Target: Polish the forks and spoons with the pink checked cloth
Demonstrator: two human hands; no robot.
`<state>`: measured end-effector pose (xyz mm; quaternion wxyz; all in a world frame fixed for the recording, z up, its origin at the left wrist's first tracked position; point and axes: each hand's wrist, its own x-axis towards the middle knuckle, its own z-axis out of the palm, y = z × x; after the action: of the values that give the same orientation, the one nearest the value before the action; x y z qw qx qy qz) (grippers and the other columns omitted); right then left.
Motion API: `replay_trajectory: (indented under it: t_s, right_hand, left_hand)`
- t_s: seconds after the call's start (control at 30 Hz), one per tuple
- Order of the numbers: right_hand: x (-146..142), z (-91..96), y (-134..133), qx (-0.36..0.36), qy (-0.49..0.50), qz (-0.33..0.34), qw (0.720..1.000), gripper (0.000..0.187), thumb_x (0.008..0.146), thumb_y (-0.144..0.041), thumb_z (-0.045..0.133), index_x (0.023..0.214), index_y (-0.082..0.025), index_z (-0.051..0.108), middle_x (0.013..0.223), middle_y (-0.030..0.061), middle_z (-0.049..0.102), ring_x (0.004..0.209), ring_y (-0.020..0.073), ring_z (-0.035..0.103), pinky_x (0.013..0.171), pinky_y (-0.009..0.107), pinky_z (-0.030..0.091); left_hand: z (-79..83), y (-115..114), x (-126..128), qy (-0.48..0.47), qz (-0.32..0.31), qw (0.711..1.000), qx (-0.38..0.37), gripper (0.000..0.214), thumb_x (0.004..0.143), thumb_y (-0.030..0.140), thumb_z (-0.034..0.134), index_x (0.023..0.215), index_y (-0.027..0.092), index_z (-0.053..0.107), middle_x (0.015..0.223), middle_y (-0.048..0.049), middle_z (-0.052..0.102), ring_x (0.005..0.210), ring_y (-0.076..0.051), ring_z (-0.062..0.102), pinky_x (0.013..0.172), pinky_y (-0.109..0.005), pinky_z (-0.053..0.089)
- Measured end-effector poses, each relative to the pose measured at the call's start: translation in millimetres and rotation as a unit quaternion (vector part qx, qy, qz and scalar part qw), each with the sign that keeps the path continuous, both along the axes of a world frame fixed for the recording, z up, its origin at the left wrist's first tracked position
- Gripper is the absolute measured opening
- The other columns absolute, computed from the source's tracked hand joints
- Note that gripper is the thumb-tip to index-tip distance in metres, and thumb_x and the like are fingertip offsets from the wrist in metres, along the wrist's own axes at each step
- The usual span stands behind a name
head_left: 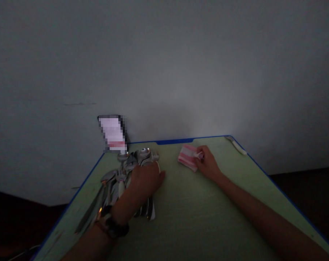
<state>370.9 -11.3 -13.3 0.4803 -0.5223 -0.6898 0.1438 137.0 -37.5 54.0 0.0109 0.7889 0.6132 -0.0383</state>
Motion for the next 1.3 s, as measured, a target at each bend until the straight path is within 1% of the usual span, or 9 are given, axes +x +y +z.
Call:
replay_trajectory:
  t_s: [0.2,0.33,0.53,0.7,0.87,0.93,1.0,1.13,1.3]
  right_hand:
    - [12,4.1,-2,-0.061,0.102,0.012,0.993,0.018,0.070,-0.024,0.054,0.074,-0.022,0.036,0.064,-0.0059,0.035,0.056,0.0113,0.034,0.051,0.023,0.029]
    - [12,4.2,0,-0.049,0.129,-0.015,0.990,0.024,0.067,-0.027,0.058,0.069,-0.022,0.034,0.063,-0.0060,0.035,0.057,0.0109,0.034,0.052,0.023,0.030]
    - [15,2.6,8,-0.112,0.255,0.030,0.960,0.042,0.068,-0.025,0.058,0.107,-0.022,0.042,0.081,-0.0007,0.056,0.062,0.0142,0.050,0.055,0.027,0.041]
    - [11,6.7,7,-0.158,0.206,0.106,0.960,0.047,0.068,-0.027,0.063,0.113,-0.021,0.051,0.081,0.0002,0.059,0.065,0.0144,0.052,0.061,0.029,0.043]
    - [-1,5.0,5,-0.189,0.267,0.168,0.930,0.043,0.063,-0.024,0.068,0.102,-0.021,0.050,0.079,-0.0019,0.057,0.067,0.0136,0.052,0.062,0.027,0.043]
    - [-3,4.0,6,-0.190,0.297,0.171,0.920,0.036,0.061,-0.022,0.070,0.091,-0.020,0.051,0.075,-0.0038,0.055,0.066,0.0120,0.051,0.061,0.025,0.041]
    - [-4,4.6,8,-0.191,0.359,0.176,0.896,0.031,0.061,-0.020,0.069,0.085,-0.021,0.049,0.072,-0.0057,0.052,0.064,0.0107,0.049,0.059,0.023,0.040]
    - [0,9.4,12,-0.245,0.512,0.219,0.794,0.029,0.061,-0.012,0.065,0.083,-0.020,0.049,0.075,-0.0050,0.057,0.067,0.0111,0.053,0.063,0.023,0.043]
    - [8,13.5,17,-0.303,0.577,0.273,0.708,0.030,0.065,-0.015,0.061,0.095,-0.015,0.057,0.086,0.0017,0.065,0.074,0.0135,0.059,0.070,0.025,0.045]
  left_hand:
    - [-9.5,-1,9,-0.008,-0.016,1.000,0.002,0.035,0.080,0.037,0.043,0.081,0.010,0.065,0.081,-0.0194,0.069,0.076,-0.032,0.065,0.068,-0.042,0.045]
    - [-10.6,3,7,-0.028,-0.018,0.999,-0.006,0.036,0.083,0.040,0.038,0.087,0.012,0.062,0.082,-0.0172,0.069,0.073,-0.029,0.065,0.063,-0.037,0.045]
    - [-13.0,-4,12,-0.137,-0.024,0.990,-0.011,0.036,0.090,0.040,0.030,0.103,0.013,0.051,0.080,-0.0125,0.066,0.070,-0.024,0.064,0.060,-0.031,0.043]
    - [-19.7,-25,37,-0.458,-0.054,0.875,-0.148,0.029,0.090,0.045,0.035,0.088,0.019,0.047,0.061,0.0024,0.053,0.053,-0.013,0.051,0.052,-0.023,0.038]
    - [-28.2,-30,53,-0.620,0.007,0.765,-0.175,0.026,0.090,0.044,0.034,0.087,0.020,0.043,0.057,0.0079,0.038,0.046,-0.009,0.036,0.046,-0.019,0.033]
    - [-33.5,-27,53,-0.631,0.026,0.752,-0.191,0.024,0.090,0.043,0.035,0.086,0.020,0.042,0.057,0.0083,0.037,0.045,-0.008,0.035,0.044,-0.019,0.031]
    - [-38.5,-25,51,-0.613,0.031,0.765,-0.196,0.024,0.090,0.043,0.037,0.091,0.019,0.043,0.057,0.0085,0.039,0.044,-0.008,0.036,0.043,-0.018,0.030]
    - [-43.4,-24,48,-0.592,0.008,0.784,-0.186,0.029,0.090,0.043,0.036,0.103,0.018,0.044,0.058,0.0085,0.043,0.044,-0.008,0.039,0.043,-0.019,0.032]
    - [-44.0,-25,46,-0.585,0.004,0.792,-0.175,0.032,0.090,0.045,0.037,0.102,0.017,0.048,0.059,0.0071,0.045,0.043,-0.008,0.041,0.041,-0.018,0.033]
